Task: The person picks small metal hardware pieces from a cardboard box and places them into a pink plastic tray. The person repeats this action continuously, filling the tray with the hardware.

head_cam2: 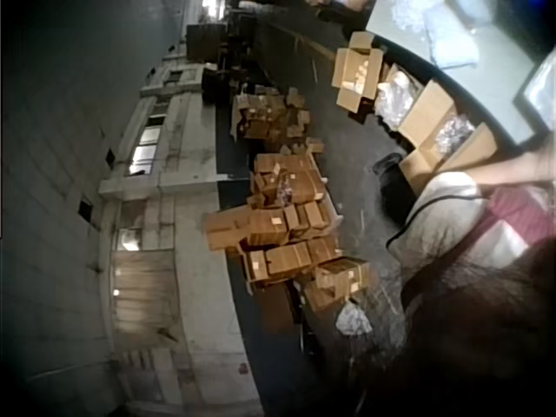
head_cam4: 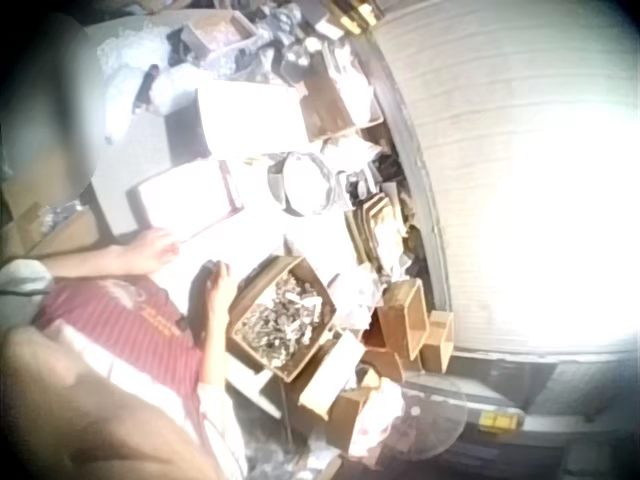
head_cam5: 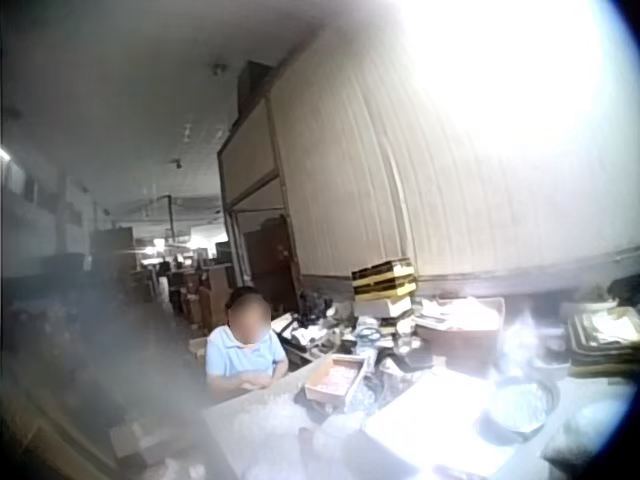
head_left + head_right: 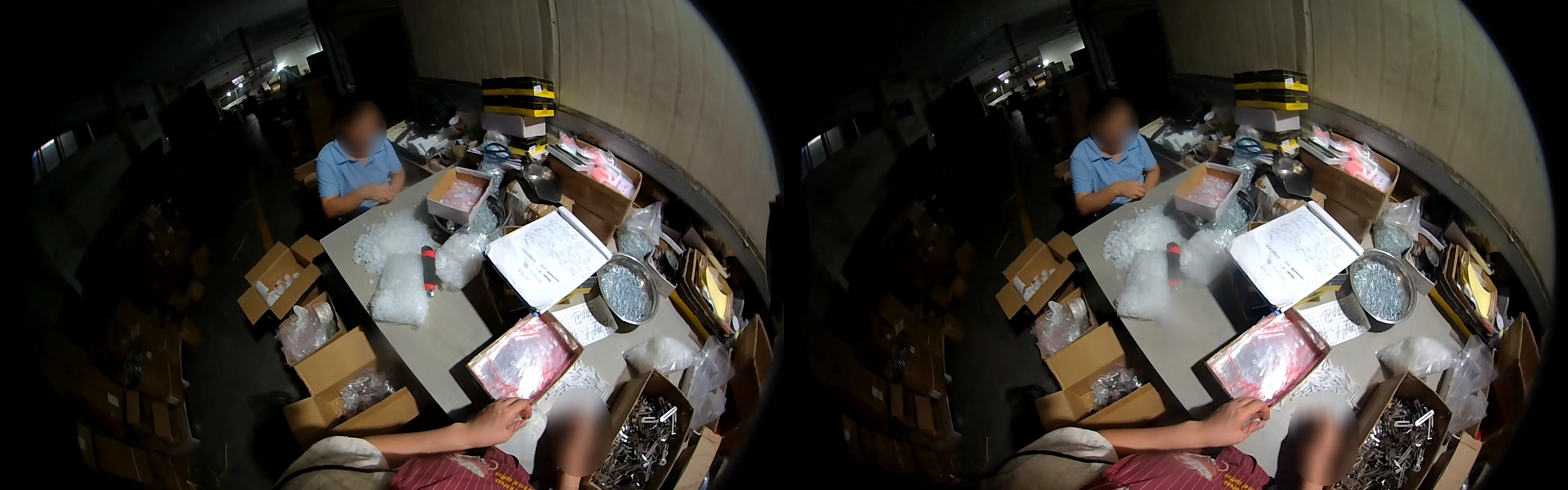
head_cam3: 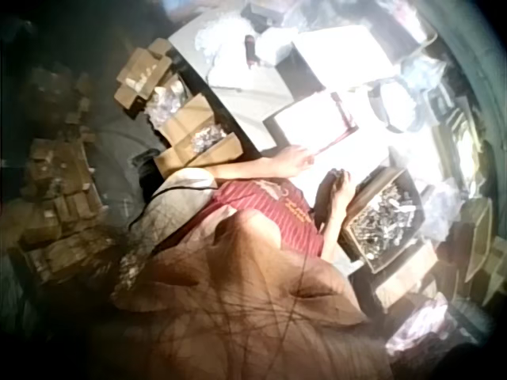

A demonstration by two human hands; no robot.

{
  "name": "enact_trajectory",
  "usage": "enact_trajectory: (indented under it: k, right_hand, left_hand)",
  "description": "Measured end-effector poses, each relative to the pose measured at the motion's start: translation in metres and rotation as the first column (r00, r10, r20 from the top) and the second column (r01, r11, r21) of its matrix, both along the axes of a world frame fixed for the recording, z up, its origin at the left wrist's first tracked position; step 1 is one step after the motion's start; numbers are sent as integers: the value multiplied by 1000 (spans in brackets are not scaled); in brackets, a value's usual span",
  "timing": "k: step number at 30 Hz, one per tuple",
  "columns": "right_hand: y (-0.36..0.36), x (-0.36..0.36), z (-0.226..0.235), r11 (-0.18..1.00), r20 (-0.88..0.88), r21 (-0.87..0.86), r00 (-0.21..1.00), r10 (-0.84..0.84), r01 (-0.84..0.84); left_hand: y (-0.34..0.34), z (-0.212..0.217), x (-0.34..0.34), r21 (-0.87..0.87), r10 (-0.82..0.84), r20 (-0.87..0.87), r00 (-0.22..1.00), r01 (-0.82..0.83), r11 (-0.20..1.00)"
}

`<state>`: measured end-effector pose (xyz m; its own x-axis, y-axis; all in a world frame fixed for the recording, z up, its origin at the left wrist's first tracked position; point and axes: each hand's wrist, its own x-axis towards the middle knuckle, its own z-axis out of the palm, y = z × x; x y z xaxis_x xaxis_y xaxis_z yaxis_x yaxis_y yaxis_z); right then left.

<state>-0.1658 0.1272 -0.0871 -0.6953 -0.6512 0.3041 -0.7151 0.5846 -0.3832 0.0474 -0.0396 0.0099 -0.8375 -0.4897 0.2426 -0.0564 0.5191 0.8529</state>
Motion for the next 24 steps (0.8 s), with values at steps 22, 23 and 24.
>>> enact_trajectory:
  k: [22, 23, 24]
  right_hand:
    - [-11, 73, 188, 686, 204, -155, 656, 726, -711]
    - [-13, 78, 191, 695, 247, -107, 658, 712, -711]
    - [-12, 76, 190, 729, 279, -49, 691, 667, -683]
  left_hand:
    - [21, -14, -24, 437, -281, -110, 953, 300, 848]
    - [25, -81, -41, 233, -225, 176, 958, 182, 955]
    - [22, -79, -44, 216, -240, 68, 968, 220, 951]
